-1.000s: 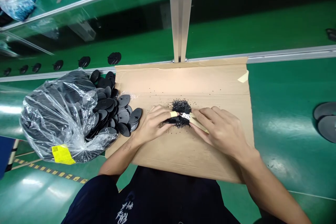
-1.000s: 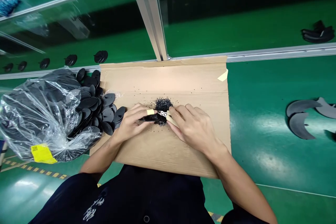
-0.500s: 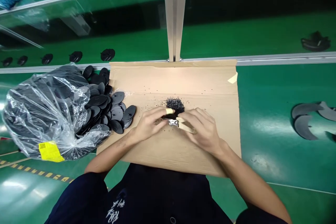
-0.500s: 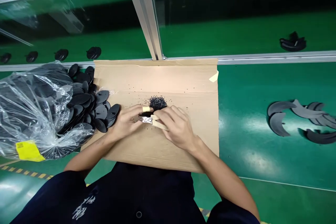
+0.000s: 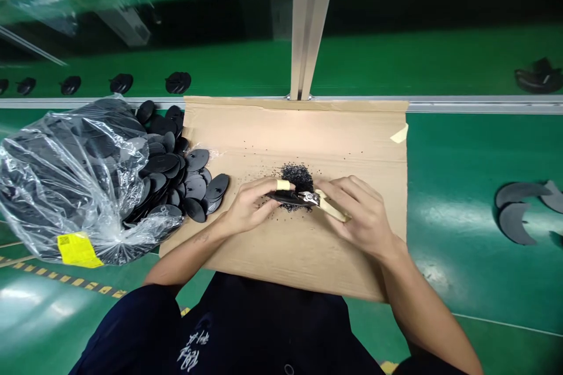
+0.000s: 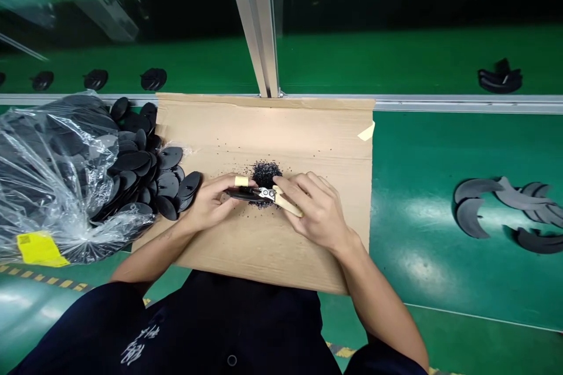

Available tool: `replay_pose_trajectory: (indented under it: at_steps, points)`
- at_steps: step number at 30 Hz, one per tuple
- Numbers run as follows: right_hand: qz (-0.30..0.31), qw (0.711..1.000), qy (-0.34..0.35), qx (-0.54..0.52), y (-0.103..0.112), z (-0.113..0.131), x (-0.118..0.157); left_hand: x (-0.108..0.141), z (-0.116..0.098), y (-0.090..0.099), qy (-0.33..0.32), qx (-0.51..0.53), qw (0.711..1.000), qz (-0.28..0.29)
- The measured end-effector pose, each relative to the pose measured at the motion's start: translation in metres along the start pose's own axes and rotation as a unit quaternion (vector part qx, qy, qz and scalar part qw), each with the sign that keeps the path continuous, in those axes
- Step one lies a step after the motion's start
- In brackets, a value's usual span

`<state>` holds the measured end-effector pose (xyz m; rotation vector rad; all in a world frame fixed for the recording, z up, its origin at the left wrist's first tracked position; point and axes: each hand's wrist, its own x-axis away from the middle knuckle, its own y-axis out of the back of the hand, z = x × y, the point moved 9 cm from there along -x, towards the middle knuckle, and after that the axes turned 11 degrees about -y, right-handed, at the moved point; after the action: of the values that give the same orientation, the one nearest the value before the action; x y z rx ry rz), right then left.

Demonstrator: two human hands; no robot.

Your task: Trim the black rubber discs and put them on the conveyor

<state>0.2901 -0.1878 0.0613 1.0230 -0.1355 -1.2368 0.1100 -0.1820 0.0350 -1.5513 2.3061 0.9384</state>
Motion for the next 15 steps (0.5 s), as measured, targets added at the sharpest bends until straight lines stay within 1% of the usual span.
replay_pose_trajectory:
  at_steps: [2,6,10,15]
  points:
    - [0.019,1.000,-0.001,0.008,-0.0045,-0.0033,0.0004,0.0012,0.0005,0.0004,0.001,0.013,1.000,-0.004]
    - [0.039,0.999,-0.003,0.010,-0.0090,-0.0044,0.0012,0.0024,-0.0014,-0.0009,-0.004,0.038,0.999,0.000]
    - [0.042,0.999,0.007,0.011,-0.0111,-0.0016,0.0013,0.0020,-0.0037,-0.0025,-0.007,0.051,0.999,0.005]
    - [0.044,0.999,-0.005,-0.002,-0.0124,-0.0020,0.0020,0.0024,-0.0046,-0.0042,-0.010,0.056,0.998,0.006]
